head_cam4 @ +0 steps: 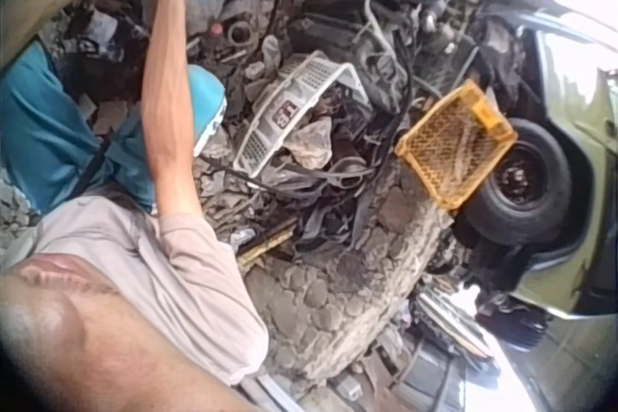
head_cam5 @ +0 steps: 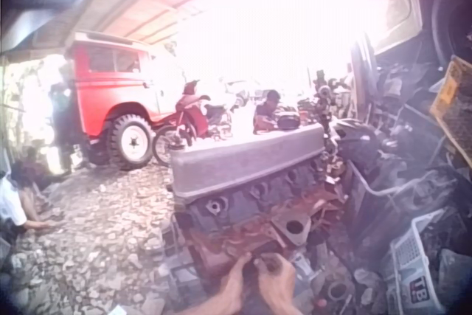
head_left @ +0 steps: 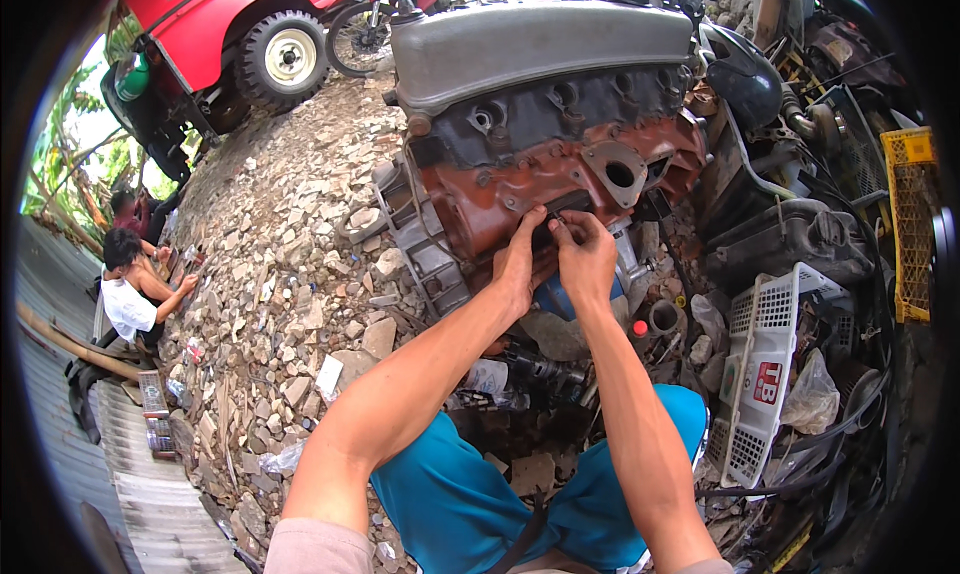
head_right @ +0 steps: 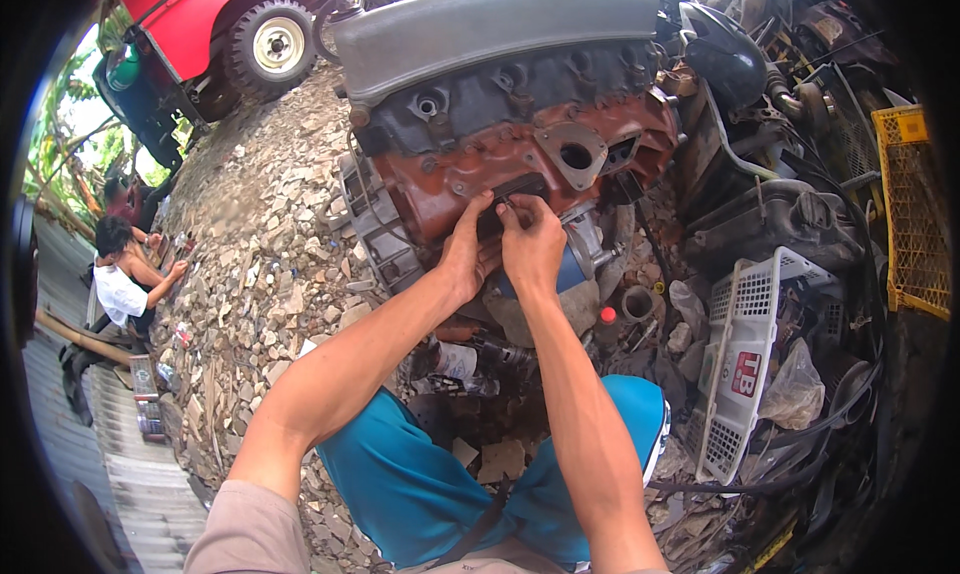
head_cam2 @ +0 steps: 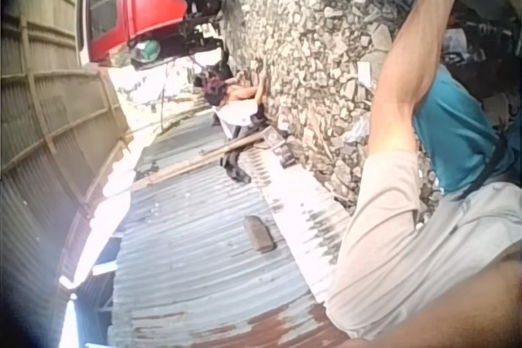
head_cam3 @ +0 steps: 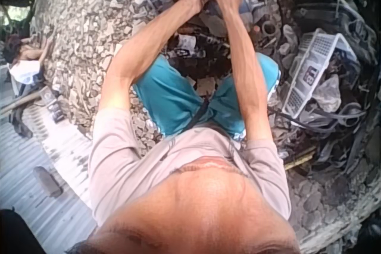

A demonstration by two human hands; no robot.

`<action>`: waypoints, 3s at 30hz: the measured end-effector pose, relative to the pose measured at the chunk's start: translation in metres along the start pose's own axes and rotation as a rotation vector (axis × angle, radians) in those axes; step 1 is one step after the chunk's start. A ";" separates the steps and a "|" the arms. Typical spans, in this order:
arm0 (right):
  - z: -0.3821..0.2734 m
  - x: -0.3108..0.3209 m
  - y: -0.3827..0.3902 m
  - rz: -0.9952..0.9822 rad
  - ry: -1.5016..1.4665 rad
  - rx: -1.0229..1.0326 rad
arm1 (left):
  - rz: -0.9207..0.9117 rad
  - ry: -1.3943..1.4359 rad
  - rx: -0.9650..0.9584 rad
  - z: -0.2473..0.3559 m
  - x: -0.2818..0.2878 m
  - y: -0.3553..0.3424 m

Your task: The person sits on the ground and cleans small engine parts with a brush and liquid. They then place a black plastic component onto the engine block and adjust it.

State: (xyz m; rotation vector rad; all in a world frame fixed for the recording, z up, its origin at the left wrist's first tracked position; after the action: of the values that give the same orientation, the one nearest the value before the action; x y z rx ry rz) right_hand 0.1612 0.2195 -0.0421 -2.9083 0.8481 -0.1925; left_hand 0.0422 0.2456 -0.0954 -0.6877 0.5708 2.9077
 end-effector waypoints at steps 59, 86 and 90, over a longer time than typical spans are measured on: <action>-0.022 -0.004 0.001 0.061 0.433 0.259 | 0.045 0.020 -0.001 0.002 -0.005 0.009; -0.034 -0.009 0.004 -0.051 0.576 0.391 | 0.184 0.040 -0.041 0.004 -0.007 0.013; -0.035 -0.008 0.006 -0.065 0.518 0.303 | 0.206 0.028 -0.038 0.004 -0.001 0.013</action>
State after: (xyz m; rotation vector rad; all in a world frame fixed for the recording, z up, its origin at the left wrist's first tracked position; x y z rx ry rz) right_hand 0.1458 0.2166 -0.0089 -2.6244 0.7012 -1.0167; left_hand 0.0395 0.2349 -0.0870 -0.7147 0.6256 3.1104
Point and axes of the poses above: each hand's wrist, its own y-axis away from the middle knuckle, its own x-axis out of the back of the hand, z = x × y, the point moved 8 cm from there along -y, towards the middle knuckle, and after that the axes turned 6 degrees about -x, right-handed, at the moved point
